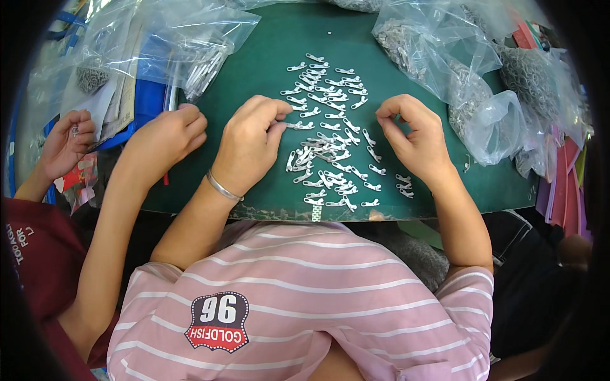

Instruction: The person sorts through a pile of small metal components on a table by hand, picking them up and placing them into various plastic bags.

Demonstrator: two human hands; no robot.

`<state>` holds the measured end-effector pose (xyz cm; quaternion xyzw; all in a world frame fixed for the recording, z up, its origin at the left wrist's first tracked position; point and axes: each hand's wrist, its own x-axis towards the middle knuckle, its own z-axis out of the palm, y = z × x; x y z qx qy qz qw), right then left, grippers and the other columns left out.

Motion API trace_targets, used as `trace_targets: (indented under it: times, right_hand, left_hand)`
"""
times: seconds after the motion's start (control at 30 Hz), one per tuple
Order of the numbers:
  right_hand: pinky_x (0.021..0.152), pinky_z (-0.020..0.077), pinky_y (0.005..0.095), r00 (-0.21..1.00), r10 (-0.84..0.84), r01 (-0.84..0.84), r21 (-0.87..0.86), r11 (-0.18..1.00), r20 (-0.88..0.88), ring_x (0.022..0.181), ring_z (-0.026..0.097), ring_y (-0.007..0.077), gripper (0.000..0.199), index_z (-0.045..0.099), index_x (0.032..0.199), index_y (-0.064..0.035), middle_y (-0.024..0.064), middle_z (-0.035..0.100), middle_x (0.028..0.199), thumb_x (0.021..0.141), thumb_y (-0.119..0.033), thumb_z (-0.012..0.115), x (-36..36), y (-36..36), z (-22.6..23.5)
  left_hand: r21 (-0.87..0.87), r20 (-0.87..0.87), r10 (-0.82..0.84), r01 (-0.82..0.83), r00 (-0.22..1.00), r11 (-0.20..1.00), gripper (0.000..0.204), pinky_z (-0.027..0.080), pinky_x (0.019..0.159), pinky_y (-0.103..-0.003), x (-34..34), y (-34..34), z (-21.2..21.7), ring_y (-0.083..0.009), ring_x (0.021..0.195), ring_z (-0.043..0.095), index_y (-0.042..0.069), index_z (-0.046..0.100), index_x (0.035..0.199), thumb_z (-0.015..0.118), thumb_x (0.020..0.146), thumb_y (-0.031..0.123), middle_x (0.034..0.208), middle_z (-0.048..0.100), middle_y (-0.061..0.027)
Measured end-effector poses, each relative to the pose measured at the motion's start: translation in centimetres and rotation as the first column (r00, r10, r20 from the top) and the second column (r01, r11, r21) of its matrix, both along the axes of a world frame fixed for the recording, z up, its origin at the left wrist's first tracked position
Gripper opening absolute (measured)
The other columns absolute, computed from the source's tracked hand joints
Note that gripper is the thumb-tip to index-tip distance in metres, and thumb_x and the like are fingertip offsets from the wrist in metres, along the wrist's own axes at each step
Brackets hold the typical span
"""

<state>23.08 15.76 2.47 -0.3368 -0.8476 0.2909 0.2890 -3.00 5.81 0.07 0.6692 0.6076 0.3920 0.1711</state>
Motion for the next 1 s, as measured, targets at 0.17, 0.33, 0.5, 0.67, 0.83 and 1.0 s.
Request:
trace_targets:
  times: [0.17,0.33,0.5,0.67,0.83,1.0]
  right_hand:
    - [0.073,0.0532,0.0348,0.999,0.034,-0.034,-0.021,0.999,-0.008,0.083,0.067,0.0283,0.012,0.065,0.091,-0.0009,0.0118,0.066,0.088,0.083,0.007,0.067,-0.3,-0.2,-0.5]
    - [0.073,0.0528,0.0358,0.998,0.06,-0.059,-0.027,0.998,0.009,0.083,0.066,0.0291,0.01,0.065,0.092,-0.0011,0.012,0.066,0.088,0.084,0.005,0.067,-0.6,-0.1,-0.6]
    - [0.073,0.0528,0.0361,0.999,0.047,-0.046,-0.038,0.998,0.022,0.083,0.066,0.0296,0.01,0.065,0.092,-0.0016,0.0121,0.066,0.087,0.084,0.005,0.067,-0.3,-0.2,-0.8]
    - [0.073,0.0522,0.038,0.997,0.067,-0.065,-0.053,0.996,0.031,0.082,0.065,0.0301,0.011,0.065,0.092,-0.0026,0.0118,0.066,0.087,0.084,0.003,0.068,-0.4,-0.4,-1.2]
    - [0.072,0.0514,0.04,0.995,0.088,-0.087,-0.029,0.996,0.043,0.082,0.064,0.0307,0.012,0.065,0.093,-0.0038,0.0114,0.067,0.088,0.083,0.002,0.069,-0.6,-0.3,-1.2]
    - [0.073,0.0518,0.0395,0.993,0.103,-0.103,0.007,0.995,0.051,0.083,0.064,0.0304,0.012,0.065,0.093,-0.0042,0.0108,0.068,0.087,0.083,0.002,0.068,-1.0,-0.5,-1.0]
  left_hand:
    - [-0.021,-0.048,-0.023,0.022,0.999,1.0,0.017,0.051,0.066,-0.03,-0.4,-0.2,0.1,-0.021,0.076,0.064,-0.001,0.069,0.097,0.071,0.082,-0.007,0.092,0.065,-0.0104]
    - [-0.014,-0.117,-0.053,0.052,0.992,0.999,0.01,0.051,0.067,-0.032,-0.4,0.2,-0.2,-0.0245,0.075,0.063,-0.002,0.068,0.09,0.073,0.081,-0.005,0.089,0.063,-0.0113]
    - [-0.007,-0.121,-0.03,0.03,0.992,1.0,0.009,0.05,0.066,-0.033,-0.2,0.2,-0.1,-0.0252,0.074,0.062,-0.002,0.067,0.088,0.072,0.081,-0.005,0.087,0.062,-0.0114]
    - [0.052,-0.163,-0.007,0.015,0.987,0.999,0.01,0.05,0.066,-0.034,-0.4,0.5,-0.2,-0.0273,0.074,0.062,-0.002,0.067,0.088,0.072,0.08,-0.006,0.087,0.062,-0.0119]
    - [0.058,-0.161,-0.011,0.02,0.987,0.998,0.012,0.051,0.068,-0.035,-0.6,0.6,-0.3,-0.0294,0.078,0.063,-0.002,0.067,0.09,0.072,0.08,-0.008,0.087,0.063,-0.0125]
    - [0.077,-0.128,0.021,-0.011,0.992,0.997,0.014,0.052,0.07,-0.034,-0.3,0.6,0.2,-0.029,0.081,0.064,-0.002,0.068,0.092,0.072,0.08,-0.008,0.091,0.064,-0.0125]
